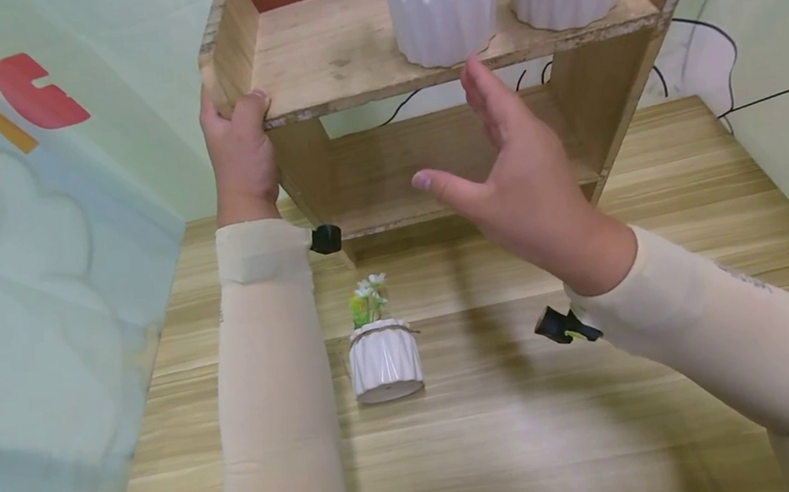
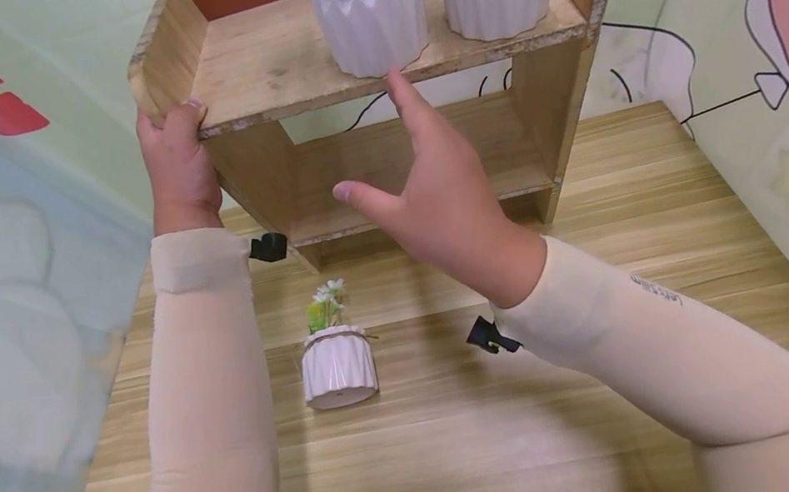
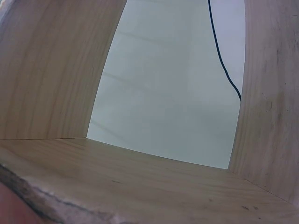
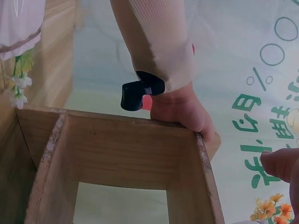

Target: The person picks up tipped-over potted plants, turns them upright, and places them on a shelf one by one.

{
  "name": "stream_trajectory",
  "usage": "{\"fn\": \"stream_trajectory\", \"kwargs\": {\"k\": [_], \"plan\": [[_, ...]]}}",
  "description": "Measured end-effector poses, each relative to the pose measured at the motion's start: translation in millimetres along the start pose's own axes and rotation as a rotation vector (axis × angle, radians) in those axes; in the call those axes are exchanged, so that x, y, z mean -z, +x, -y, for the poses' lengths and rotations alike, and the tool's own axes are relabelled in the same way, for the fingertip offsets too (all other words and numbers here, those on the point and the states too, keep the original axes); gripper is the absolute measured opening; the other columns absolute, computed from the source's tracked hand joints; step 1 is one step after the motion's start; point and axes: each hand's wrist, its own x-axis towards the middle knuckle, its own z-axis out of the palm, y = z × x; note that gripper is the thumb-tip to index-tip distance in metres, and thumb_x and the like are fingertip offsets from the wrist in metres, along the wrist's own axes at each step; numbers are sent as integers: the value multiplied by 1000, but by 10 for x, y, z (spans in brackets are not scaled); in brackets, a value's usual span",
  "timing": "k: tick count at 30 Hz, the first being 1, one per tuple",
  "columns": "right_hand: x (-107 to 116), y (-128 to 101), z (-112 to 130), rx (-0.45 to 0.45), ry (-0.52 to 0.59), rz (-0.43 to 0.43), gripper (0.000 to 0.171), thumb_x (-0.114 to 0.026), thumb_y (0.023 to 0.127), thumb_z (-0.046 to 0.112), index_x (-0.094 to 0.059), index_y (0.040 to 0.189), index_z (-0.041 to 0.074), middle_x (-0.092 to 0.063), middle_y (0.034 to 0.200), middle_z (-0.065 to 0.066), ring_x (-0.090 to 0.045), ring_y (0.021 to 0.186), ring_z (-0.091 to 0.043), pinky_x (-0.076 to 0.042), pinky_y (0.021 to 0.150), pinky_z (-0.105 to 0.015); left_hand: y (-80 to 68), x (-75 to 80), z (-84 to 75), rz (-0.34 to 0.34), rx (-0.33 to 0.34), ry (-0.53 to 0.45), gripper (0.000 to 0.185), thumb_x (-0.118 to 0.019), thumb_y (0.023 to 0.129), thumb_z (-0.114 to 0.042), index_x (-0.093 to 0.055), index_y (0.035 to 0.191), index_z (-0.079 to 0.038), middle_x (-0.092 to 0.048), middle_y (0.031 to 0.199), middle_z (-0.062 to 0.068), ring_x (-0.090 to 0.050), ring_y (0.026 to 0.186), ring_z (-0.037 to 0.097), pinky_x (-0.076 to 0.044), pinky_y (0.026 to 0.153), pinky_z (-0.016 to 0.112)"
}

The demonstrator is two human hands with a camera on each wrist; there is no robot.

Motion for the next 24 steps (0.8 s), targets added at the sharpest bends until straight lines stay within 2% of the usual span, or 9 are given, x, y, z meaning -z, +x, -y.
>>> {"fn": "stream_trajectory", "kwargs": {"k": [4, 15, 24], "plan": [[-44, -44, -24, -10, -14, 28, 106, -88, 88, 26, -20, 168, 10, -28, 172, 1, -27, 157, -6, -23, 127, -26, -4, 1, -2, 4, -10, 1, 66, -55, 96, -16, -44, 160, -25, -48, 157, -3, -47, 140, 14, -40, 109, 18], [-168, -167, -104, -28, -41, 106, 107, -87, 89, 32, -19, 169, 12, -26, 172, 3, -25, 157, -7, -25, 127, -34, -16, -5, 2, 2, 13, 35, 64, -56, 97, -21, -44, 159, -29, -49, 155, -4, -48, 139, 14, -40, 111, 22], [-283, -265, -189, -57, -60, 169, 110, -88, 88, 37, -19, 169, 10, -27, 172, 0, -27, 157, -13, -28, 127, -39, -14, 1, -12, -2, 22, 15, 64, -56, 97, -19, -43, 160, -27, -49, 155, -3, -48, 140, 13, -40, 111, 20]]}}
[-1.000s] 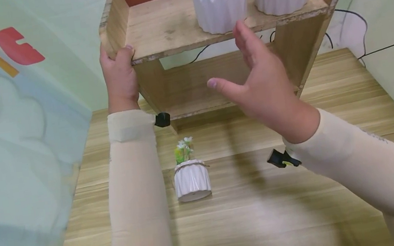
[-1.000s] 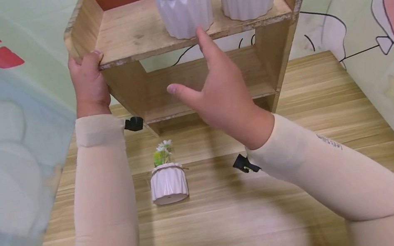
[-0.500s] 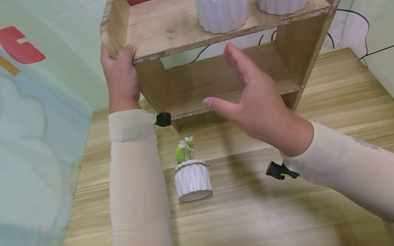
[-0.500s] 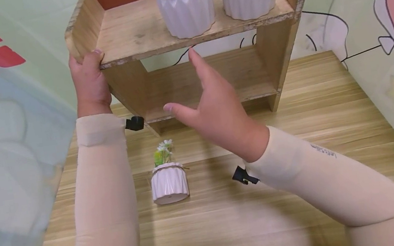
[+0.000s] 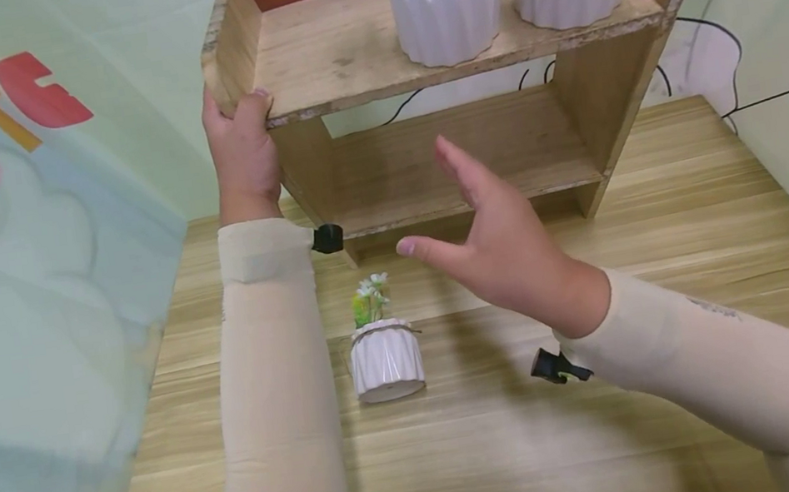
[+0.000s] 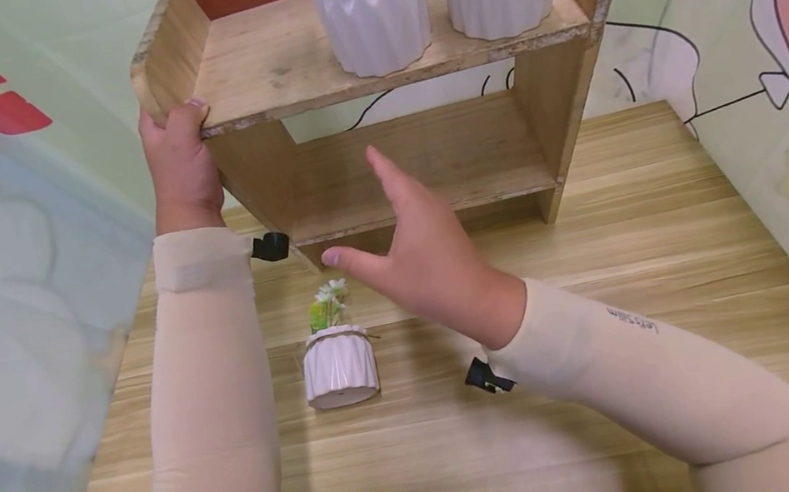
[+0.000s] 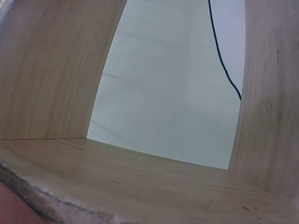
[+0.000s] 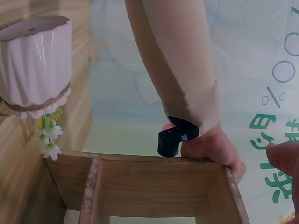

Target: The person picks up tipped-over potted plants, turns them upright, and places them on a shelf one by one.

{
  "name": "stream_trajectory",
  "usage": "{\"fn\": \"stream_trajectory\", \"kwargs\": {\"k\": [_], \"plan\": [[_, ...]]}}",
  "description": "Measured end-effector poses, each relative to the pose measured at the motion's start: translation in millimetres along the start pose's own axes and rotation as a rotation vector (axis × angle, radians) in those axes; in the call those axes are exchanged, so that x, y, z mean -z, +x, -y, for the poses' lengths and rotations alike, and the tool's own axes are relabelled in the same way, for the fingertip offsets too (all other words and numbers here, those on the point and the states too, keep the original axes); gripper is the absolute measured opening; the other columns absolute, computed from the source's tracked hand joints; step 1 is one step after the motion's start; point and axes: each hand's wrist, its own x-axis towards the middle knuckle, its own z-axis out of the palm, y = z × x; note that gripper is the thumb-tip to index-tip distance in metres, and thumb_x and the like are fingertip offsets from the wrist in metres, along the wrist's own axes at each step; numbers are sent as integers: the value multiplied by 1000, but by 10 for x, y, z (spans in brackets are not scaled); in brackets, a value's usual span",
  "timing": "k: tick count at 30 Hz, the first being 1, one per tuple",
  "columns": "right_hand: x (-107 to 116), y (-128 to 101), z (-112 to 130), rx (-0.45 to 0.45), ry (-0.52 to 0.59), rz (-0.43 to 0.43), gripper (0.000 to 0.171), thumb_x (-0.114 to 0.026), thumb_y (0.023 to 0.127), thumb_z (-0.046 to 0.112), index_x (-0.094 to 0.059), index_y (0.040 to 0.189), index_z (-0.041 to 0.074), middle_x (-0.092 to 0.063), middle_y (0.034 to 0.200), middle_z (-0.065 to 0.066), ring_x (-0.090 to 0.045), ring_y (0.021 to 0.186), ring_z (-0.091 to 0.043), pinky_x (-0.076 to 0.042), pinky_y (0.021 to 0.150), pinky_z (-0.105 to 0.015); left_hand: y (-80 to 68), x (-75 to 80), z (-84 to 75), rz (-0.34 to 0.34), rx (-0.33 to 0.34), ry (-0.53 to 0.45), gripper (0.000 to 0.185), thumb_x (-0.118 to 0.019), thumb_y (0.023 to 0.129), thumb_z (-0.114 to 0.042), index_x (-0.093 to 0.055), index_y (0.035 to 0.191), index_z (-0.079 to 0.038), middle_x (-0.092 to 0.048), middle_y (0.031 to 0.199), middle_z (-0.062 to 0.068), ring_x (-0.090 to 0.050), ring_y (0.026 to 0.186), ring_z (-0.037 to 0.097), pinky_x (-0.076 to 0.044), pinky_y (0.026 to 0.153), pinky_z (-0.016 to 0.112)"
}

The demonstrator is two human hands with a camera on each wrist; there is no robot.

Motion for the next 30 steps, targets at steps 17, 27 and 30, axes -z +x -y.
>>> {"fn": "stream_trajectory", "kwargs": {"k": [17, 27, 30], "plan": [[-164, -77, -181, -120, 3, 120, 110, -86, 88, 44, -19, 169, 11, -27, 173, -2, -27, 159, -19, -26, 127, -45, 10, -4, 9, 1, -7, 12, 64, -56, 97, -20, -43, 159, -28, -49, 155, -4, -48, 140, 14, -40, 112, 22], [-286, -138, -299, -174, -7, 205, 110, -85, 89, 46, -19, 169, 10, -30, 172, -7, -70, 106, -31, -30, 126, -46, 9, -9, 1, 4, -22, 0, 65, -55, 97, -17, -44, 160, -26, -48, 157, -5, -47, 141, 13, -39, 110, 18], [-329, -158, -336, -183, -38, 224, 111, -85, 88, 47, -19, 169, 9, -30, 172, -9, -68, 115, -35, -31, 125, -47, 4, -13, 1, 5, -13, -3, 65, -55, 97, -18, -43, 160, -27, -48, 156, -5, -47, 140, 13, -40, 111, 20]]}}
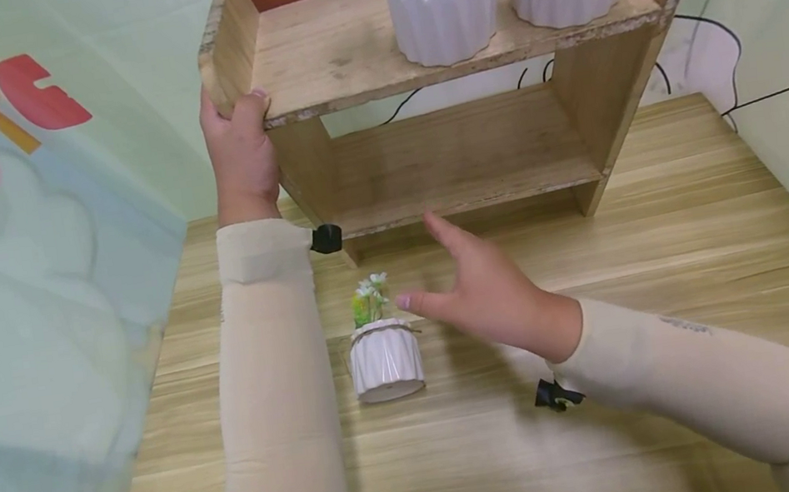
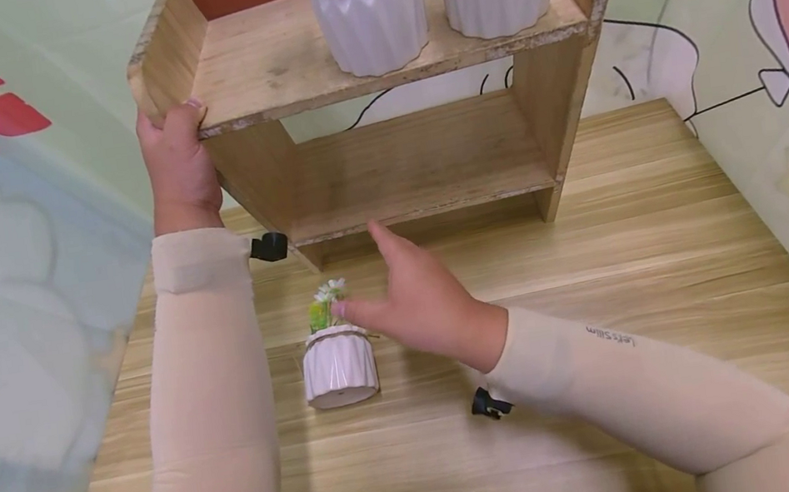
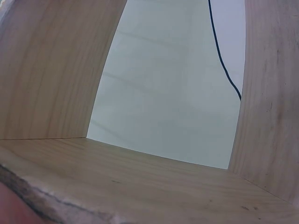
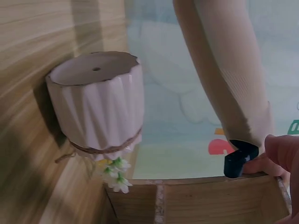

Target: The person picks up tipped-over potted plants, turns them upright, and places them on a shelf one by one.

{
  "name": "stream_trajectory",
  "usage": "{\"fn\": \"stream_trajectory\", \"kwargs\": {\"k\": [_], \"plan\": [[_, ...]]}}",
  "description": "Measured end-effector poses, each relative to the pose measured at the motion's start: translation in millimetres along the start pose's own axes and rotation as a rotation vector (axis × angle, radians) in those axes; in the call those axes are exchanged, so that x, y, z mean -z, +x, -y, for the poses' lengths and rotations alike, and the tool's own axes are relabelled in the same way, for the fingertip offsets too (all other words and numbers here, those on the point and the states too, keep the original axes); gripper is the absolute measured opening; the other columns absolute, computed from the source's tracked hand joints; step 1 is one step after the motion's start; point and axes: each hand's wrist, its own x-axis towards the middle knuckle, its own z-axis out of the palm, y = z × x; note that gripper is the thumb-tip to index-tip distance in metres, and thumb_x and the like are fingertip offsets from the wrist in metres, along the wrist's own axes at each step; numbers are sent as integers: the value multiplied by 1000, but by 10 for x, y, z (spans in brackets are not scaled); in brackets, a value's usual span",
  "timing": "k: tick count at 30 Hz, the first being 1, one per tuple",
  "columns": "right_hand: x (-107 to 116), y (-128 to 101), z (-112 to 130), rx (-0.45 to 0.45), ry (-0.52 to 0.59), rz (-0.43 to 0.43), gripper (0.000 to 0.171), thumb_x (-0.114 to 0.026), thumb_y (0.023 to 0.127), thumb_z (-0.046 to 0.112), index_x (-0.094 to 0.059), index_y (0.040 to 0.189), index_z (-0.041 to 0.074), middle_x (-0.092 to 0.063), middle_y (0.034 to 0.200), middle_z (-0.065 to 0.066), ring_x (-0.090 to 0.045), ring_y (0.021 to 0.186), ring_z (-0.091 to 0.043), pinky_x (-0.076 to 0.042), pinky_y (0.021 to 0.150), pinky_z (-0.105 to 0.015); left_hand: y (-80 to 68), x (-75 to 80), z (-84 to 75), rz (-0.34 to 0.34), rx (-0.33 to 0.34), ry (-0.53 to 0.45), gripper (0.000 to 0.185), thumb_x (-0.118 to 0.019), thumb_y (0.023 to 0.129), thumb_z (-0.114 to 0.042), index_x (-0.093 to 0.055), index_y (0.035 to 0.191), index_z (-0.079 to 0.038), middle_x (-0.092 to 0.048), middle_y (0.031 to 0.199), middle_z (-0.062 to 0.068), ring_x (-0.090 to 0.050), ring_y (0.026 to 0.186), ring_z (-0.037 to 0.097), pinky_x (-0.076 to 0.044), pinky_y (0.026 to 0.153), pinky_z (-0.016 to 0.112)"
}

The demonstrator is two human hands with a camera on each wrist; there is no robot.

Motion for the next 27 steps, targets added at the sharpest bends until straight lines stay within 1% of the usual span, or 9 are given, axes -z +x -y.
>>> {"fn": "stream_trajectory", "kwargs": {"k": [1, 4, 5, 9, 10, 11, 13, 17, 27], "plan": [[-17, 0, -12, -1, -10, 3, 111, -85, 88, 46, -19, 169, 8, -31, 172, -9, -61, 129, -33, -32, 125, -47, 0, 0, 0, 1, 2, 2, 65, -55, 97, -18, -43, 160, -28, -48, 156, -5, -47, 140, 14, -40, 111, 21], [-69, 4, -60, 7, -28, 11, 112, -86, 88, 45, -20, 168, 5, -32, 170, -13, -65, 123, -35, -34, 123, -48, -1, 0, 4, 2, 9, 9, 66, -55, 97, -19, -42, 160, -29, -48, 156, -5, -48, 140, 14, -40, 112, 23], [-84, 5, -75, 14, -36, 9, 112, -86, 87, 45, -20, 168, 4, -33, 170, -14, -58, 135, -33, -35, 123, -48, 0, 0, 5, 3, 8, 7, 66, -55, 97, -19, -42, 160, -29, -48, 156, -5, -48, 140, 14, -41, 112, 23], [-141, 5, -130, 24, -51, 18, 113, -86, 87, 47, -20, 167, 2, -35, 168, -17, -56, 138, -34, -34, 123, -49, 7, 1, 18, 1, -29, 1, 65, -54, 96, -16, -44, 160, -24, -50, 155, -1, -49, 139, 15, -41, 110, 21], [-154, 3, -141, 25, -56, 21, 113, -86, 87, 47, -21, 167, 2, -35, 168, -18, -49, 145, -34, -33, 124, -49, 9, 2, 21, 1, -39, -1, 65, -54, 96, -15, -45, 159, -22, -50, 155, 0, -49, 139, 15, -41, 110, 20], [-165, 1, -148, 24, -60, 24, 113, -86, 87, 48, -21, 167, 2, -35, 168, -18, -36, 154, -34, -32, 124, -50, 12, 3, 26, 1, -52, -1, 65, -54, 95, -14, -45, 159, -20, -51, 155, 1, -49, 138, 16, -41, 109, 19], [-190, -4, -167, 18, -63, 34, 113, -85, 87, 49, -20, 167, 2, -35, 168, -18, -35, 155, -35, -31, 124, -51, 17, 5, 29, -1, -60, -3, 65, -54, 95, -14, -46, 159, -19, -51, 155, 2, -50, 138, 16, -41, 108, 18], [-244, -15, -200, 1, -59, 58, 112, -85, 88, 48, -20, 167, 3, -34, 169, -18, -34, 155, -35, -31, 125, -51, 14, 12, 26, -2, -46, -2, 65, -55, 95, -15, -44, 159, -21, -51, 154, 0, -50, 138, 15, -41, 107, 18], [-387, -28, -316, -14, -36, 104, 111, -84, 89, 45, -20, 166, -2, -30, 170, -20, -30, 157, -36, -28, 126, -51, 0, 15, 27, 2, -59, -4, 64, -55, 93, -15, -46, 157, -20, -53, 151, 2, -51, 136, 16, -42, 107, 18]]}}
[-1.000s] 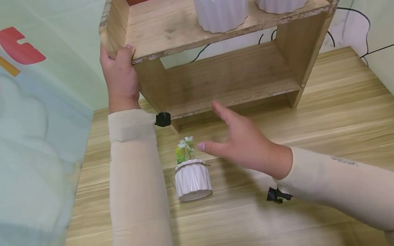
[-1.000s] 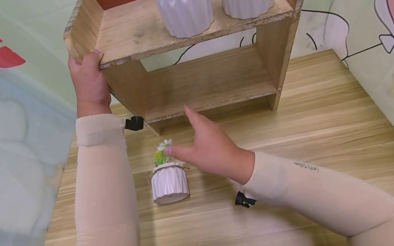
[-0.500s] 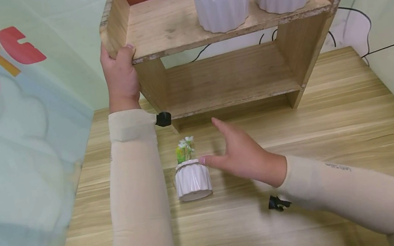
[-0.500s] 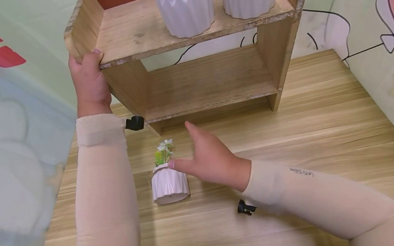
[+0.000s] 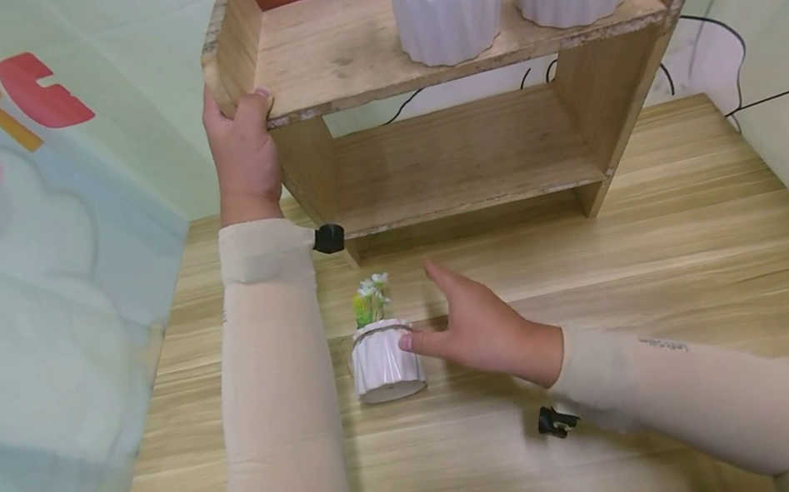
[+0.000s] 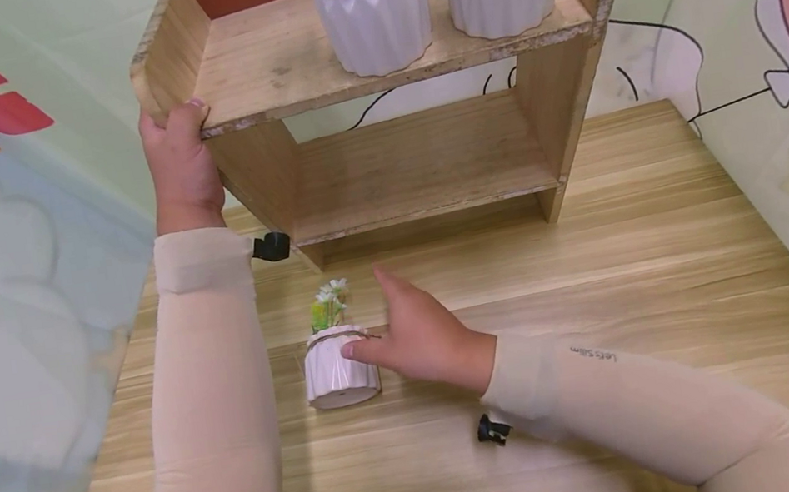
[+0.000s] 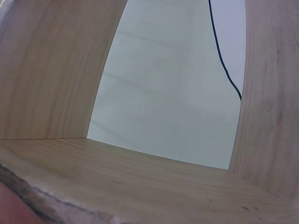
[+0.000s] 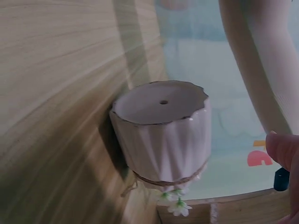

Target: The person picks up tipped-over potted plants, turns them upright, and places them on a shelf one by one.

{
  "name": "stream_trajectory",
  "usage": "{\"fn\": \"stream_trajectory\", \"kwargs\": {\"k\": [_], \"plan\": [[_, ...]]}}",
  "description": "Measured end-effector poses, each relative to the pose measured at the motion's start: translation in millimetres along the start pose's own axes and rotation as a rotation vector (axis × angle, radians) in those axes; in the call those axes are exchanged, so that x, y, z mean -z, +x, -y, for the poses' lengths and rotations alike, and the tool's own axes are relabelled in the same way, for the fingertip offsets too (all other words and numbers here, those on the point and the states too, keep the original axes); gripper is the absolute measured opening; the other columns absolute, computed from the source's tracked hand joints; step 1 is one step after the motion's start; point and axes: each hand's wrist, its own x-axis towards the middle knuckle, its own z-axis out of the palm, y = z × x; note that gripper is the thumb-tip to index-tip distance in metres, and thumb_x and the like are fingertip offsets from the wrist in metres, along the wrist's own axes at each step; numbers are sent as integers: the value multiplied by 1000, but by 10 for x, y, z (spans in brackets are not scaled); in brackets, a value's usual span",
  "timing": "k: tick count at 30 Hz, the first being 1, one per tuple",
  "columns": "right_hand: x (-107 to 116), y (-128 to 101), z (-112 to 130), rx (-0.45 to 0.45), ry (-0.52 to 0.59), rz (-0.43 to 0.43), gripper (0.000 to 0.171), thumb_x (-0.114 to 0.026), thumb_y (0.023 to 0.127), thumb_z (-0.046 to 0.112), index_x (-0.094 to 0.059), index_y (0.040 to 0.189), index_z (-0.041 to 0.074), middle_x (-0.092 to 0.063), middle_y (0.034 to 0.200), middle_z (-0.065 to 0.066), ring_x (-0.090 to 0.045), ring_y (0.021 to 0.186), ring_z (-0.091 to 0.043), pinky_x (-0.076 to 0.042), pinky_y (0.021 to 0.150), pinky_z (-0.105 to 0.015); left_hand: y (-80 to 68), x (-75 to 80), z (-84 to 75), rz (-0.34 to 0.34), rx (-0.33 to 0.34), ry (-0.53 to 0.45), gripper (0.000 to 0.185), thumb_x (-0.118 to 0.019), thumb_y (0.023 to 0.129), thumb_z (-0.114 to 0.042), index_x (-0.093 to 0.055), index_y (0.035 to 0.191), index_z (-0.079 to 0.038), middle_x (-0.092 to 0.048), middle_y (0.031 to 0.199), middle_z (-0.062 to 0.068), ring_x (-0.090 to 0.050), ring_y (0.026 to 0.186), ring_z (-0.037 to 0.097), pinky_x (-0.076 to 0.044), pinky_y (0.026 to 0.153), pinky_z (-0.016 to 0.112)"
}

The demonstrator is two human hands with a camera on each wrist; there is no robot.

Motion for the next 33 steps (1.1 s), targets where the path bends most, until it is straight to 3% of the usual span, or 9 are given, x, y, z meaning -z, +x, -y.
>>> {"fn": "stream_trajectory", "kwargs": {"k": [16, 33], "plan": [[-190, 20, -150, -53, 37, 29, 111, -87, 87, 42, -23, 164, -6, -32, 168, -23, -32, 156, -34, -30, 126, -48, -3, 0, -26, -11, 51, 13, 65, -56, 96, -18, -44, 159, -25, -50, 154, -2, -49, 138, 15, -41, 109, 20], [-351, 42, -240, -112, 67, 35, 111, -87, 86, 44, -25, 163, -6, -38, 165, -25, -36, 154, -36, -32, 124, -50, -2, -1, -11, 0, 19, -20, 63, -56, 96, -15, -46, 158, -22, -51, 154, 0, -49, 138, 16, -42, 108, 19]]}}
